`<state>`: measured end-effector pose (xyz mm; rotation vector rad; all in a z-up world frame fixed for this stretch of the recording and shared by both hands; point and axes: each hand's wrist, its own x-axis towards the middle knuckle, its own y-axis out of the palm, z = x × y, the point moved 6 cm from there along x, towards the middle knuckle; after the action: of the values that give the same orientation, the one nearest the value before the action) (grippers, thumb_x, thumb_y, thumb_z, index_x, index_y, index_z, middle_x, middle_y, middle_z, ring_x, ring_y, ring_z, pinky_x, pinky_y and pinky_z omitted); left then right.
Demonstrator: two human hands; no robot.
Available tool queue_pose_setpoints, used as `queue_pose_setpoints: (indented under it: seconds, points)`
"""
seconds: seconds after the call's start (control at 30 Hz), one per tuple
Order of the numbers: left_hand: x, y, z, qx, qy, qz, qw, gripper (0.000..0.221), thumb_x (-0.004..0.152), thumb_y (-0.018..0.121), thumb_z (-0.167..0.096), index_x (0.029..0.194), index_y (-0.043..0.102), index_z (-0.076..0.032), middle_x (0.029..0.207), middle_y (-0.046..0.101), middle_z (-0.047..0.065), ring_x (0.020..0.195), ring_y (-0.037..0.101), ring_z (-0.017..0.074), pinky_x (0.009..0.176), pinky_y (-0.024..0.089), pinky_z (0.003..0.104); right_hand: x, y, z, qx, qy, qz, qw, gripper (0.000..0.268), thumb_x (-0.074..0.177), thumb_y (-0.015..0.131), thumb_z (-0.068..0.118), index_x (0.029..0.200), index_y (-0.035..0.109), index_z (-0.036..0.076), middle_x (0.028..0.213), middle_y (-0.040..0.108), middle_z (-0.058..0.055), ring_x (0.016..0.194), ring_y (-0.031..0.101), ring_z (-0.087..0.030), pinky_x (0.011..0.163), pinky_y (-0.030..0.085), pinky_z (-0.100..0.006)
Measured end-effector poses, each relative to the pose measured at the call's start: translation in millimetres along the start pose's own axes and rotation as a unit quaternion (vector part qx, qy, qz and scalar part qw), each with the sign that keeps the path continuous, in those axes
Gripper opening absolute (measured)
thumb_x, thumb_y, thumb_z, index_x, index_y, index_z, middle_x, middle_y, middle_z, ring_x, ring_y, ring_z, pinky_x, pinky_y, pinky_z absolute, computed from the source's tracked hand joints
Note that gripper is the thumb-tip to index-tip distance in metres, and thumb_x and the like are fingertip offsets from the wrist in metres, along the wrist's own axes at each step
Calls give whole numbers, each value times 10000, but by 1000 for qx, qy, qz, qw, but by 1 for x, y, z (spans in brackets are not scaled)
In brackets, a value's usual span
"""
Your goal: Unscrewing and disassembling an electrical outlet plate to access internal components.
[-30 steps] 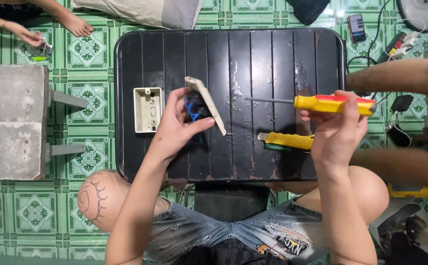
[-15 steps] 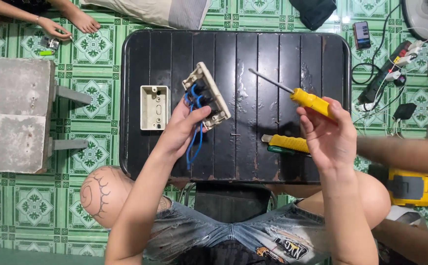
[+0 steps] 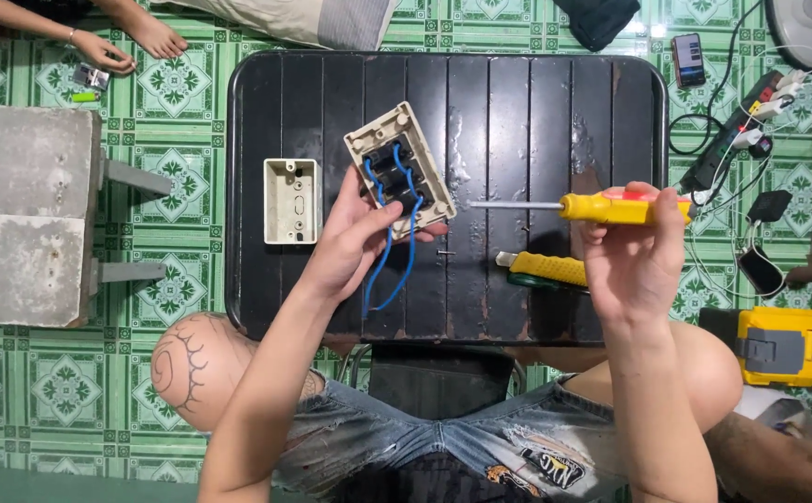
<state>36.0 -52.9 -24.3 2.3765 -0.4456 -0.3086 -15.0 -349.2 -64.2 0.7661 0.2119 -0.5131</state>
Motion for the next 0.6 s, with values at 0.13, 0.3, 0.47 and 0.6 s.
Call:
queue_pose_setpoints:
  seconds: [0.13, 0.3, 0.47, 0.6]
  points:
    - [0, -4, 6, -2, -1, 9, 1000, 520, 960, 614, -78, 1394, 337, -147, 1215, 641, 250, 982, 724, 452, 874, 642, 538, -6, 7, 2, -10, -4, -2, 1000, 458, 921, 720, 503, 1185, 582, 155, 1106, 519, -49, 941, 555, -112, 763, 554, -193]
    - [-2, -1, 2, 2, 3, 21, 1000, 531, 942, 625, -73, 1389, 345, -133, 1220, 640, 256, 1009, 712, 469, 894, 630, 556, -5, 0, 4, -58, -29, -11, 998, 463, 915, 694, 572, 1174, 578, 207, 1097, 505, -27, 919, 517, -89, 759, 527, -180]
    - [-4, -4, 1, 20, -42, 7, 999, 615, 984, 569, -28, 1508, 267, -139, 1357, 593, 226, 1057, 709, 531, 948, 591, 487, -9, 10, 15, -81, -55, -37, 995, 304, 908, 727, 441, 926, 685, 140, 937, 657, -40, 742, 586, -133, 610, 473, -228]
    - [-3, -4, -14, 51, -27, -24, 998, 587, 948, 601, -59, 1456, 313, -122, 1351, 597, 248, 1007, 736, 485, 846, 615, 429, -8, 12, 19, -106, -106, -31, 988, 303, 918, 729, 416, 951, 658, 123, 904, 622, -39, 750, 575, -142, 612, 449, -238]
